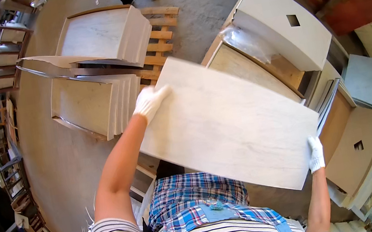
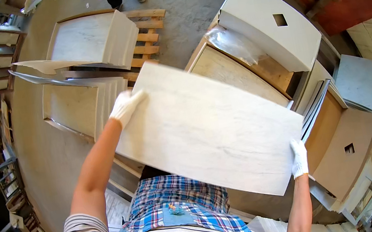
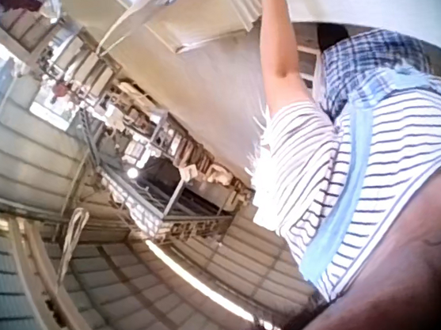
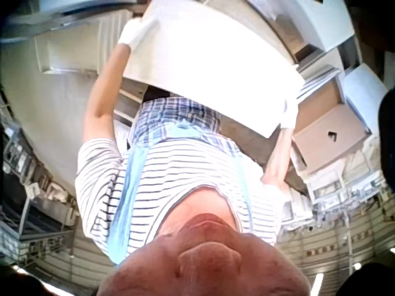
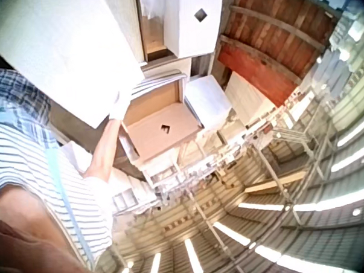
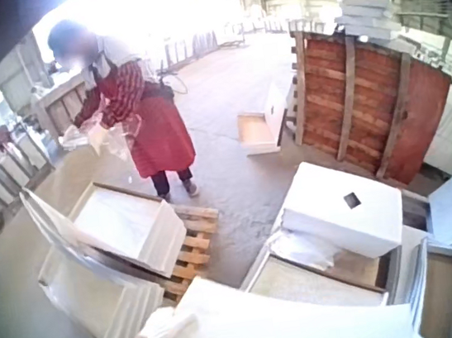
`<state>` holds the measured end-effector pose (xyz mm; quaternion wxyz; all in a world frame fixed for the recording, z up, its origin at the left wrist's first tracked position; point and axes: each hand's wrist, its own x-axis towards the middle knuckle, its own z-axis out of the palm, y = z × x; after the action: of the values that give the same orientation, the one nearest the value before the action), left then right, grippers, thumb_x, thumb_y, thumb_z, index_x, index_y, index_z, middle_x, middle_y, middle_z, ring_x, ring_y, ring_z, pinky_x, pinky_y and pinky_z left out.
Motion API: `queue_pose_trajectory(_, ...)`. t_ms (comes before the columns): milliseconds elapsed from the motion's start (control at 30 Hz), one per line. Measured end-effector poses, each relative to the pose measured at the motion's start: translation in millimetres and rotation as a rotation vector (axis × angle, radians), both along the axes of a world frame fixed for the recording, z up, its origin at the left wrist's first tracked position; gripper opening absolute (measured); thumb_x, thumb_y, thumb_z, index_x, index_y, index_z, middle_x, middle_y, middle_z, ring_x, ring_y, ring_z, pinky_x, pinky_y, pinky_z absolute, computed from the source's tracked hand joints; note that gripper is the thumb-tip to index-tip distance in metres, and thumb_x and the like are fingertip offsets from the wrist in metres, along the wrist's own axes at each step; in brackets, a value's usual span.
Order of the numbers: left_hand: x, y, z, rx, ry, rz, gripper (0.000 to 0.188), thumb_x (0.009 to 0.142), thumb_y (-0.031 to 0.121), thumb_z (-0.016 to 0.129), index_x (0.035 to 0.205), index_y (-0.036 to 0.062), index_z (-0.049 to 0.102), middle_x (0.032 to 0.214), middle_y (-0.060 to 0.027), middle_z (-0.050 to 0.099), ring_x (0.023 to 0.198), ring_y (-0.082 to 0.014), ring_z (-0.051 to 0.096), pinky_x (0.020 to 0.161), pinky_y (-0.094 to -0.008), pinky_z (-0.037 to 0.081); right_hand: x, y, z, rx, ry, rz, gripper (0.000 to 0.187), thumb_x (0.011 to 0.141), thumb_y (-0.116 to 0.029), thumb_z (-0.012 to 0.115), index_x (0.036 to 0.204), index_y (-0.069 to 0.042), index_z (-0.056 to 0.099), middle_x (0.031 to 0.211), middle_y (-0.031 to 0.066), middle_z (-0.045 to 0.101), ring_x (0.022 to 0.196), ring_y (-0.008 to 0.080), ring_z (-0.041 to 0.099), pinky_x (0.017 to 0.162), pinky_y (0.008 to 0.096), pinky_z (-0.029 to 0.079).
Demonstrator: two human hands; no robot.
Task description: The person packs white furniture panels into cardboard boxes. They place a panel into a box, cover it with a plastic sheet, and then close the box flaps. This process is repeated for multiple panels in a warehouse setting.
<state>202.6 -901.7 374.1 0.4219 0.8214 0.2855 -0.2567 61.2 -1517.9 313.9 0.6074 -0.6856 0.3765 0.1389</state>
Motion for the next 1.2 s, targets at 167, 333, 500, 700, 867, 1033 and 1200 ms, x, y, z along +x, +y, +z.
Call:
queue_pose_trajectory(167, -117, 110, -62, -0.053, 0.086, 0.147, 0.048, 0.084, 0.036, 0.069, 0.105, -0.0072, 0.069, 0.092, -0.0117, 0.071, 0.08, -0.0181, 0.065, 0.072, -0.0324, 0.052, -23, 105, 16, 0.092, 0.181, 0.087, 0.037, 0.093, -0.017, 0.064, 0.125, -0.002, 0.057, 0.116, 0.0077, 0.065, 0.104, 0.0179, 0.06, 0.095, 0.0332, 0.047)
queue_pose_trajectory(333, -221, 245, -84, -0.202, 0.043, 0.325, 0.052, 0.082, 0.043, 0.07, 0.104, -0.0042, 0.072, 0.094, -0.014, 0.073, 0.084, -0.0211, 0.066, 0.075, -0.0359, 0.051, -45, 244, 19, 0.166, 0.243, 0.149, 0.038, 0.092, -0.021, 0.062, 0.126, -0.004, 0.059, 0.115, 0.0069, 0.066, 0.103, 0.0204, 0.061, 0.092, 0.0356, 0.048)
queue_pose_trajectory(500, -252, 359, -64, -0.025, 0.202, 0.302, 0.043, 0.084, 0.038, 0.068, 0.098, -0.0018, 0.073, 0.092, -0.0098, 0.073, 0.082, -0.0187, 0.065, 0.074, -0.0353, 0.051, -89, 365, 21, 0.164, 0.209, 0.053, 0.037, 0.094, -0.022, 0.061, 0.124, -0.001, 0.061, 0.116, 0.0063, 0.066, 0.102, 0.0205, 0.062, 0.089, 0.0351, 0.049)
queue_pose_trajectory(700, -343, 475, -23, -0.23, 0.308, 0.483, 0.034, 0.087, 0.029, 0.069, 0.107, 0.0014, 0.071, 0.096, -0.0071, 0.07, 0.083, -0.0163, 0.064, 0.071, -0.0339, 0.051, -72, 476, 19, -0.015, 0.115, 0.266, 0.034, 0.096, -0.024, 0.062, 0.116, 0.003, 0.064, 0.105, 0.0059, 0.067, 0.089, 0.0155, 0.062, 0.079, 0.0306, 0.051)
queue_pose_trajectory(867, -427, 515, 19, -0.488, 0.253, 0.779, 0.034, 0.088, 0.029, 0.071, 0.113, 0.0067, 0.067, 0.101, -0.0037, 0.067, 0.09, -0.0167, 0.062, 0.078, -0.0361, 0.053, -37, 534, -18, -0.028, 0.09, 0.441, 0.04, 0.092, -0.032, 0.067, 0.109, 0.004, 0.068, 0.097, 0.005, 0.068, 0.082, 0.0139, 0.062, 0.076, 0.0297, 0.05)
queue_pose_trajectory(1033, -462, 554, 30, -0.661, 0.117, 1.057, 0.03, 0.088, 0.028, 0.072, 0.112, 0.0106, 0.066, 0.1, -0.0018, 0.066, 0.092, -0.0172, 0.063, 0.081, -0.0386, 0.054, -24, 586, -27, 0.153, 0.101, 0.417, 0.043, 0.091, -0.034, 0.068, 0.114, 0.003, 0.066, 0.1, 0.0057, 0.069, 0.085, 0.0162, 0.063, 0.077, 0.0309, 0.051)
queue_pose_trajectory(1200, -436, 598, 41, -0.837, -0.26, 0.908, 0.041, 0.087, 0.028, 0.072, 0.12, 0.0044, 0.065, 0.116, -0.0062, 0.068, 0.106, -0.02, 0.064, 0.092, -0.0386, 0.053, -23, 636, -31, 0.116, 0.162, 0.346, 0.045, 0.093, -0.034, 0.065, 0.119, 0.003, 0.062, 0.108, 0.0086, 0.068, 0.09, 0.0188, 0.064, 0.08, 0.0322, 0.052)
